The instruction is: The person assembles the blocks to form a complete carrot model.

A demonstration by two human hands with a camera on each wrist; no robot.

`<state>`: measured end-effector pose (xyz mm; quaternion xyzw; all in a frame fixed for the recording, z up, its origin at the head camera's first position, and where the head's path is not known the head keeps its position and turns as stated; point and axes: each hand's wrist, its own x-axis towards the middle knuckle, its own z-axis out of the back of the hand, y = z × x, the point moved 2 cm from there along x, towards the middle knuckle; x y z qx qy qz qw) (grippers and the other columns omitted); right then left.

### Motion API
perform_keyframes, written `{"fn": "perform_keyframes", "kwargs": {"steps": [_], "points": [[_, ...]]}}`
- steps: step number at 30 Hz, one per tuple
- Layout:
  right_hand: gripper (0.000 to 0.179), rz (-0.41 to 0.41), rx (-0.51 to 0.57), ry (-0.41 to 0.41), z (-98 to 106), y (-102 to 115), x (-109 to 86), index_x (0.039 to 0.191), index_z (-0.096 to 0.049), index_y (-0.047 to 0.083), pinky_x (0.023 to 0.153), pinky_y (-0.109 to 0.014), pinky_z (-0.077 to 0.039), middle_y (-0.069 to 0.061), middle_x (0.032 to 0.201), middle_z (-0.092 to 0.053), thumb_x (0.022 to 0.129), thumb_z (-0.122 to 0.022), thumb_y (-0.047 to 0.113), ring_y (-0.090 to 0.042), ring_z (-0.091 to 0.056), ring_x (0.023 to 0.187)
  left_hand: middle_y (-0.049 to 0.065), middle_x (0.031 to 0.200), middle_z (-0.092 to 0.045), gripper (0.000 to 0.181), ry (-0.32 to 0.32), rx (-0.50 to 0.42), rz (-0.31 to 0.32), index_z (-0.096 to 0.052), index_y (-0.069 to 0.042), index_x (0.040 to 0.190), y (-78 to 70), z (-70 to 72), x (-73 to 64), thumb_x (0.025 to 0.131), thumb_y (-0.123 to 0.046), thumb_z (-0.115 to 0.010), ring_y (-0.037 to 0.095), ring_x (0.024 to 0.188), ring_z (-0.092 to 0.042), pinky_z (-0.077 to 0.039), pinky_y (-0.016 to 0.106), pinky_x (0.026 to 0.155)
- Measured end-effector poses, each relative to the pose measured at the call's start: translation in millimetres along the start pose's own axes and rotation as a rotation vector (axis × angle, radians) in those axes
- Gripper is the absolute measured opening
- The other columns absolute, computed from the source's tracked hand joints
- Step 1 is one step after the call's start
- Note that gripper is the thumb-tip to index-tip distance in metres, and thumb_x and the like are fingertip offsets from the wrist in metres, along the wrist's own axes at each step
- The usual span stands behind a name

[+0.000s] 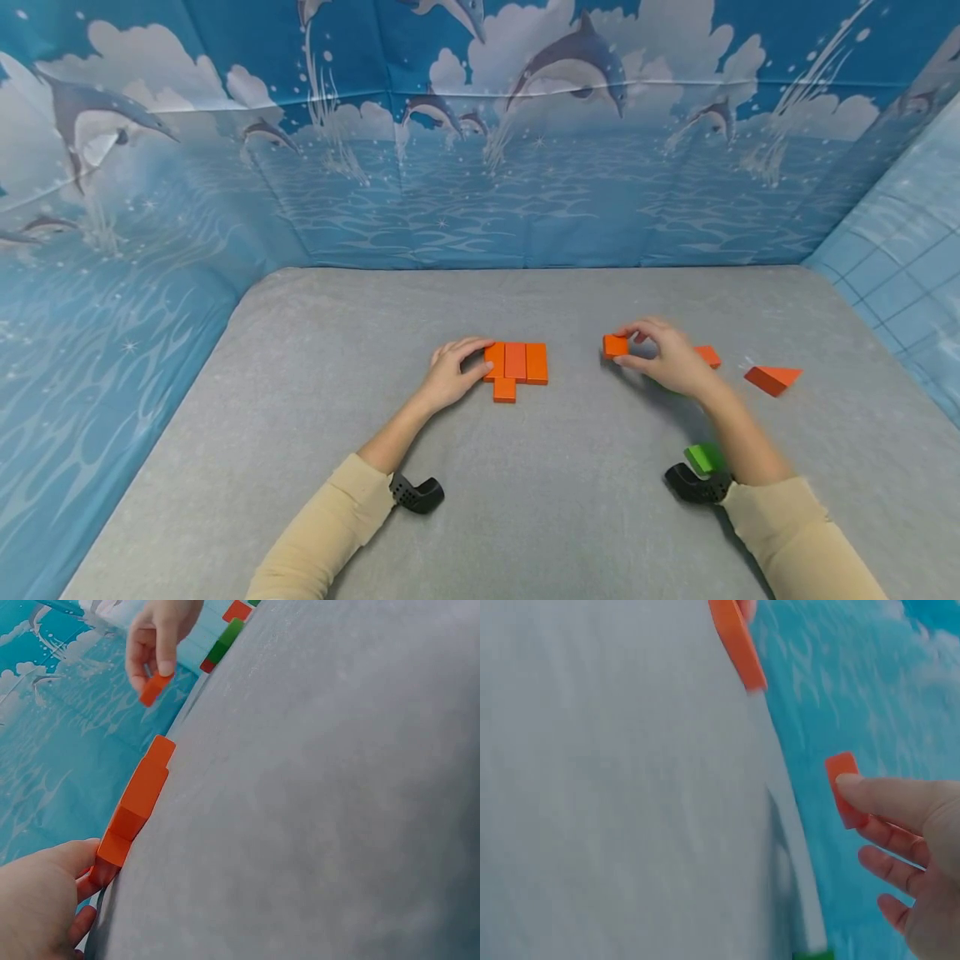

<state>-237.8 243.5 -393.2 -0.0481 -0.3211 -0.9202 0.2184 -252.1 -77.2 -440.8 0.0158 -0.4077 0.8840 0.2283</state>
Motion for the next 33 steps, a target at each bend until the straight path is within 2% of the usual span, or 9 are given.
{"fn": "perform_keyframes", "kwargs": {"steps": [3, 10, 16, 23, 33], "points": [[0.031, 0.049, 0.025, 0.008, -9.5, 17.0, 2.6, 0.106, -0.061, 0.002, 0.075, -0.045, -0.038, -0.013, 0.104, -0.058, 0.078, -0.072, 0.009, -0.028, -0.05, 0.09, 0.005, 0.13, -0.053, 0.038, -0.004, 0.0, -0.003, -0.056, -0.013, 0.126, 0.2, -0.2, -0.4, 0.089, -0.022, -0.06, 0.025, 0.12, -0.043, -0.016, 0.047, 0.104], [0.03, 0.075, 0.068, 0.079, -38.8, 49.1, 5.6, 0.105, -0.062, 0.005, 0.079, -0.044, -0.03, -0.008, 0.102, -0.059, 0.078, -0.073, 0.014, -0.025, -0.051, 0.091, 0.005, 0.13, -0.052, 0.039, -0.008, 0.002, -0.009, -0.056, -0.013, 0.126, -0.5, 0.0, -0.6, 0.089, -0.022, -0.06, 0.026, 0.12, -0.043, -0.016, 0.048, 0.104], [0.032, 0.11, 0.039, 0.103, -60.9, 69.3, 9.0, 0.105, -0.062, 0.006, 0.079, -0.043, -0.032, -0.005, 0.102, -0.061, 0.077, -0.074, 0.017, -0.024, -0.053, 0.093, 0.004, 0.13, -0.052, 0.039, -0.008, 0.0, -0.006, -0.056, -0.013, 0.126, 0.9, -0.7, 0.0, 0.089, -0.023, -0.06, 0.026, 0.12, -0.042, -0.016, 0.048, 0.104], [0.031, 0.117, -0.017, 0.098, -77.2, 79.5, 11.4, 0.102, -0.064, 0.008, 0.077, -0.041, -0.032, -0.002, 0.097, -0.06, 0.076, -0.075, 0.019, -0.019, -0.053, 0.088, 0.004, 0.13, -0.052, 0.039, -0.004, -0.003, -0.004, -0.056, -0.014, 0.126, 0.8, -0.3, 0.3, 0.089, -0.024, -0.06, 0.025, 0.12, -0.043, -0.016, 0.048, 0.104], [0.029, 0.121, -0.058, 0.062, -84.7, 82.6, 10.6, 0.098, -0.064, 0.008, 0.077, -0.04, -0.03, -0.002, 0.095, -0.057, 0.074, -0.076, 0.018, -0.018, -0.052, 0.086, 0.005, 0.131, -0.051, 0.039, 0.002, -0.008, 0.0, -0.056, -0.014, 0.127, 0.2, 0.6, -0.4, 0.089, -0.024, -0.059, 0.025, 0.121, -0.042, -0.015, 0.048, 0.104]]}}
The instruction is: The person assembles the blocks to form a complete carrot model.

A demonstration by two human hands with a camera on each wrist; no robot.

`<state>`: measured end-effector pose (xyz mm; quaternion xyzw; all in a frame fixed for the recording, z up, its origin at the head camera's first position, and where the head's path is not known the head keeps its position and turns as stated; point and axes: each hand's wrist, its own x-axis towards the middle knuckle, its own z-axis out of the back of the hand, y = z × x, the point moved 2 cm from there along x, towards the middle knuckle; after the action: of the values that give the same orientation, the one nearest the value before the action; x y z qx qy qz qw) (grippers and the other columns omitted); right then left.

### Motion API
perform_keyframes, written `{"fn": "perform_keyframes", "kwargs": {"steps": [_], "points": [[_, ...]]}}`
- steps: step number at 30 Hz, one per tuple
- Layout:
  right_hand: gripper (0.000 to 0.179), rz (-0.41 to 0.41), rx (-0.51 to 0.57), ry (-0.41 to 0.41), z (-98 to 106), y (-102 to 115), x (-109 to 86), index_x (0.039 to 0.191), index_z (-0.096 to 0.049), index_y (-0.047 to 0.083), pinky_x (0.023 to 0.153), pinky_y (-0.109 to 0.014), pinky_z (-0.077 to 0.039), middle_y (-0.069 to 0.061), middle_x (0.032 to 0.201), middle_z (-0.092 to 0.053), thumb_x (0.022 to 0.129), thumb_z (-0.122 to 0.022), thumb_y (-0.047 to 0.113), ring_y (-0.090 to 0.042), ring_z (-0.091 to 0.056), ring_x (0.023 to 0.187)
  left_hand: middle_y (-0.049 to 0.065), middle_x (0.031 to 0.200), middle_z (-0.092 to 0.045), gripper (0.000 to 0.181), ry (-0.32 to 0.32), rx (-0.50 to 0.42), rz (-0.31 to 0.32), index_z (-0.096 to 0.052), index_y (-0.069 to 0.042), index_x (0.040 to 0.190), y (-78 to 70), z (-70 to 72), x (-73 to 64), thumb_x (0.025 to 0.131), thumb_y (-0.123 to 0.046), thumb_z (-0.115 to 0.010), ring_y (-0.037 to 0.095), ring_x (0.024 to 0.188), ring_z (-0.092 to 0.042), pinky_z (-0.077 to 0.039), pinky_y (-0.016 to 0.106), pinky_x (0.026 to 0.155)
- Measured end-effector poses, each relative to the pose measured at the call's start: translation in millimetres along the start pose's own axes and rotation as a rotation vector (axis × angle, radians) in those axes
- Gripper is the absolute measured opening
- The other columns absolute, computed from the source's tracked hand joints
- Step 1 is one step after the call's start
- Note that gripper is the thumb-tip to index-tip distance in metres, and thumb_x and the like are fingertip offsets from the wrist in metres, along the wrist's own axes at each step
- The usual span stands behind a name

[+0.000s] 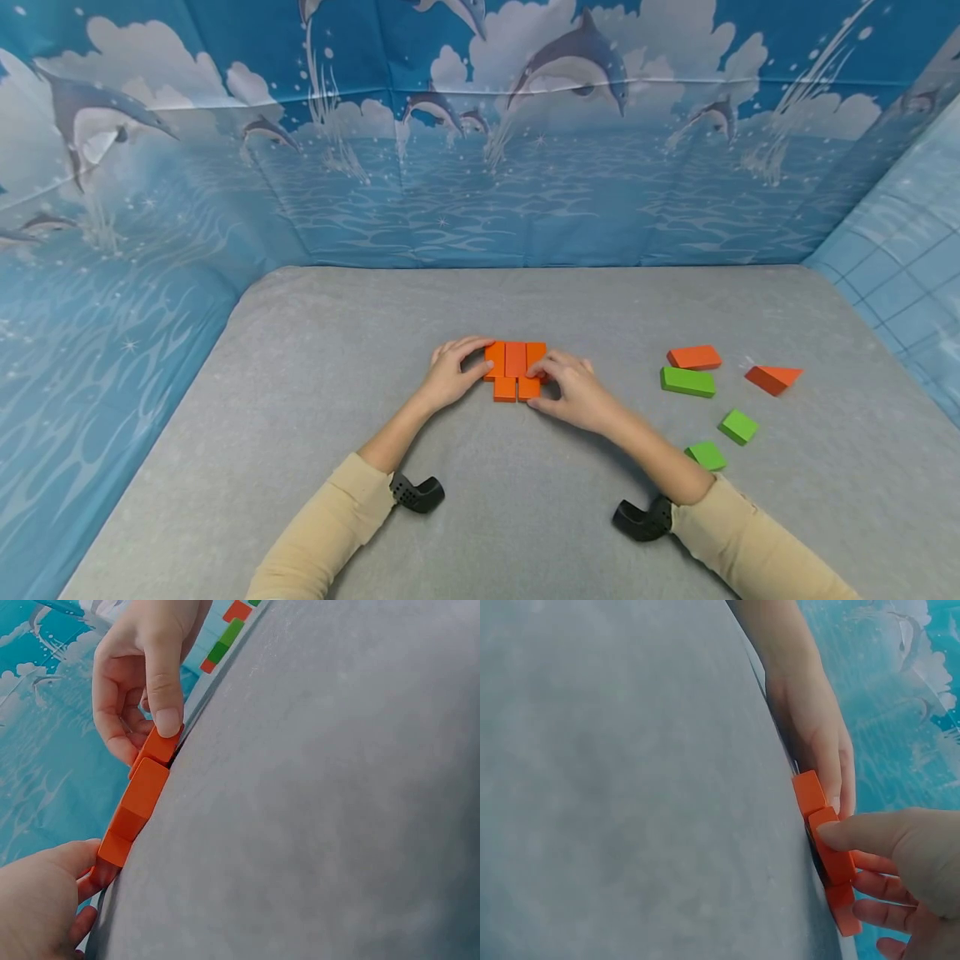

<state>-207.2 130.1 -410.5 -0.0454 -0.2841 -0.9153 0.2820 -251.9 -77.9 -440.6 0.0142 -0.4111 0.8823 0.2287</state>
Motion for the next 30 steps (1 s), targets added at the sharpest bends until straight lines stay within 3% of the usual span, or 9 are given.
{"fn": "perform_keyframes", "kwargs": {"steps": [23, 30], "points": [[0.031, 0.024, -0.031, -0.014, -3.6, -1.1, 0.2, 0.098, -0.063, 0.01, 0.079, -0.042, -0.03, -0.002, 0.098, -0.057, 0.073, -0.078, 0.021, -0.018, -0.052, 0.089, 0.003, 0.131, -0.052, 0.038, -0.008, 0.012, 0.008, -0.056, -0.015, 0.126, 1.5, -0.9, 0.5, 0.089, -0.024, -0.06, 0.024, 0.121, -0.042, -0.016, 0.047, 0.104], [0.033, 0.043, 0.056, -0.109, 15.2, -14.9, -1.7, 0.102, -0.063, 0.006, 0.075, -0.043, -0.029, -0.007, 0.095, -0.059, 0.074, -0.077, 0.016, -0.023, -0.053, 0.086, 0.004, 0.131, -0.052, 0.038, -0.007, 0.007, -0.003, -0.056, -0.014, 0.126, 1.5, -1.3, 0.0, 0.089, -0.023, -0.06, 0.025, 0.122, -0.041, -0.016, 0.048, 0.104]]}}
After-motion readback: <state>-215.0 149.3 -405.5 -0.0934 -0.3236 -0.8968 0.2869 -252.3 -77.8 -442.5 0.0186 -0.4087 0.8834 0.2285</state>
